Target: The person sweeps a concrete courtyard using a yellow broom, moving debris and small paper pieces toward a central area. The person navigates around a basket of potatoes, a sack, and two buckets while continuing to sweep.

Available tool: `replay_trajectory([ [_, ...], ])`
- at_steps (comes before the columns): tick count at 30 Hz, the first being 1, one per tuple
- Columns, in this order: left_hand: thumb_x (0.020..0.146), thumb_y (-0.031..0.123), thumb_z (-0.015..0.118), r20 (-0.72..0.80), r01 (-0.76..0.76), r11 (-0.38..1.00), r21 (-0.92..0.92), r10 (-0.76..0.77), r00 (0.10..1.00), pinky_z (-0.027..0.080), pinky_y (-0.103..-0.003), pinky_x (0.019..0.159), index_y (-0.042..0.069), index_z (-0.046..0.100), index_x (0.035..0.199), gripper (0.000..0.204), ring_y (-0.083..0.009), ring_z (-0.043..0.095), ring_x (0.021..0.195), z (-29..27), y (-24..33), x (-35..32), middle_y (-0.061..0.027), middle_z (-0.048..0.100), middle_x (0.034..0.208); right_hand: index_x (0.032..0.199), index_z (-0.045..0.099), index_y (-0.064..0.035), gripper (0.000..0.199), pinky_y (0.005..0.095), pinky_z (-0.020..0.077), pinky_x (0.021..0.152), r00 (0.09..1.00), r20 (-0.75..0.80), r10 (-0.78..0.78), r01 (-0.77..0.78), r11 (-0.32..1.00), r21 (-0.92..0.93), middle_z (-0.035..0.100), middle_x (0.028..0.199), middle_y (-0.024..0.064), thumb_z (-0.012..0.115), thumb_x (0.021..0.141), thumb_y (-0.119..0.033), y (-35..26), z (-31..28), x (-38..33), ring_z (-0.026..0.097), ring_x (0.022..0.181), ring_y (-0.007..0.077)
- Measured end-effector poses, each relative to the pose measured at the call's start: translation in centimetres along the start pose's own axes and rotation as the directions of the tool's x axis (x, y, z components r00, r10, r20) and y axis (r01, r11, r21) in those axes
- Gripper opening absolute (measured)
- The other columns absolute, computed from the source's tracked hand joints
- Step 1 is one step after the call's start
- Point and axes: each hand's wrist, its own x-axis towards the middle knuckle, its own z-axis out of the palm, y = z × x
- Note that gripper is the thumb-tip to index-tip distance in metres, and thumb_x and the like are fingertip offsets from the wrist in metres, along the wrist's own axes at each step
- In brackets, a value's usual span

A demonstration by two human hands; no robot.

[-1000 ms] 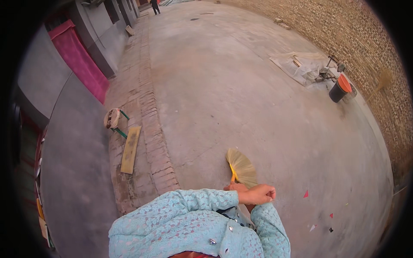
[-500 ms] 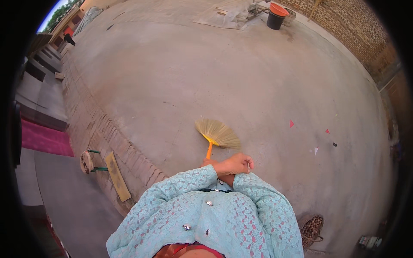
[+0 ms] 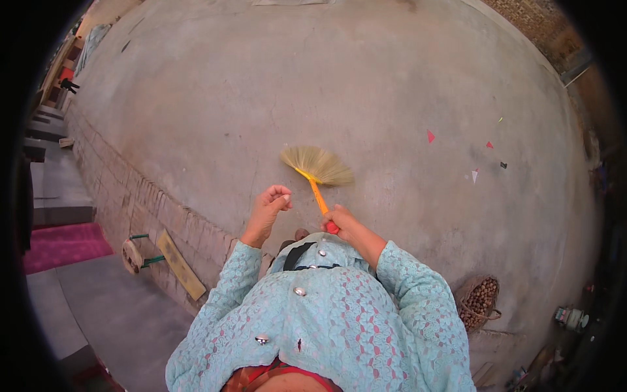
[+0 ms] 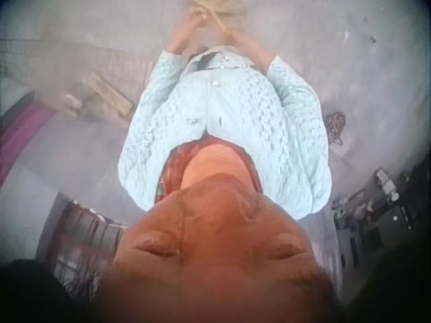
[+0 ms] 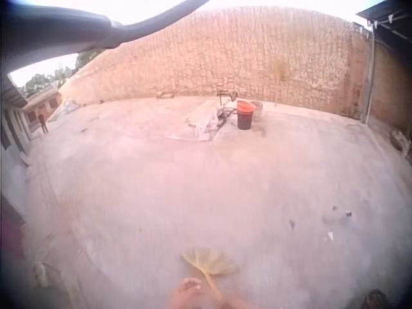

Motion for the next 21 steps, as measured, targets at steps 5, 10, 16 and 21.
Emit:
replay_trajectory([
  [5, 0.08, 0.013, 0.051, -0.205, 0.144, 0.99, 0.014, -0.138, 0.969, 0.039, -0.02, 0.059, 0.005, 0.054, 0.086, 0.01, -0.0069, 0.049, 0.061, -4.0, -4.8, -2.1, -0.0011, 0.055, 0.068, 0.083, 0.043, 0.0071, 0.017, 0.0215, 0.0433, 0.039, 0.911, 0.229, 0.344, -0.395, 0.887, 0.237, 0.05, 0.069, 0.0114, 0.051, 0.069, 0.002, 1.3, -3.2, 5.0, 0.051, 0.049, 0.0123],
  [10, 0.077, 0.011, 0.052, -0.215, 0.235, 0.957, 0.17, -0.197, 0.957, 0.04, -0.022, 0.053, 0.002, 0.054, 0.082, 0.01, -0.0087, 0.05, 0.058, -7.4, -12.6, -3.6, -0.0028, 0.055, 0.066, 0.086, 0.043, 0.0071, 0.018, 0.0186, 0.0417, 0.039, 0.945, 0.286, 0.157, -0.234, 0.938, 0.256, 0.051, 0.074, 0.0117, 0.049, 0.071, 0.001, -2.4, -2.5, 0.2, 0.049, 0.049, 0.0095],
  [16, 0.076, 0.011, 0.052, -0.273, 0.377, 0.897, 0.232, -0.312, 0.91, 0.04, -0.024, 0.048, 0.001, 0.054, 0.08, 0.01, -0.0106, 0.05, 0.052, -10.3, -20.0, -4.1, -0.0058, 0.056, 0.063, 0.1, 0.037, 0.0064, 0.031, 0.0155, 0.0403, 0.038, 0.925, 0.32, -0.206, -0.023, 0.809, 0.587, 0.046, 0.081, 0.0111, 0.046, 0.071, 0.001, -3.3, -9.4, -10.7, 0.042, 0.051, 0.006],
  [21, 0.076, 0.012, 0.051, -0.403, 0.608, 0.745, 0.275, -0.486, 0.776, 0.04, -0.025, 0.043, 0.003, 0.054, 0.08, 0.011, -0.0123, 0.05, 0.05, -13.7, -23.9, -5.5, -0.007, 0.057, 0.063, 0.106, 0.035, 0.0054, 0.038, 0.0165, 0.04, 0.038, 0.928, 0.079, -0.365, 0.255, 0.774, 0.58, 0.046, 0.082, 0.0126, 0.046, 0.07, 0.002, -1.4, -12.3, -16.0, 0.042, 0.05, 0.0065],
])
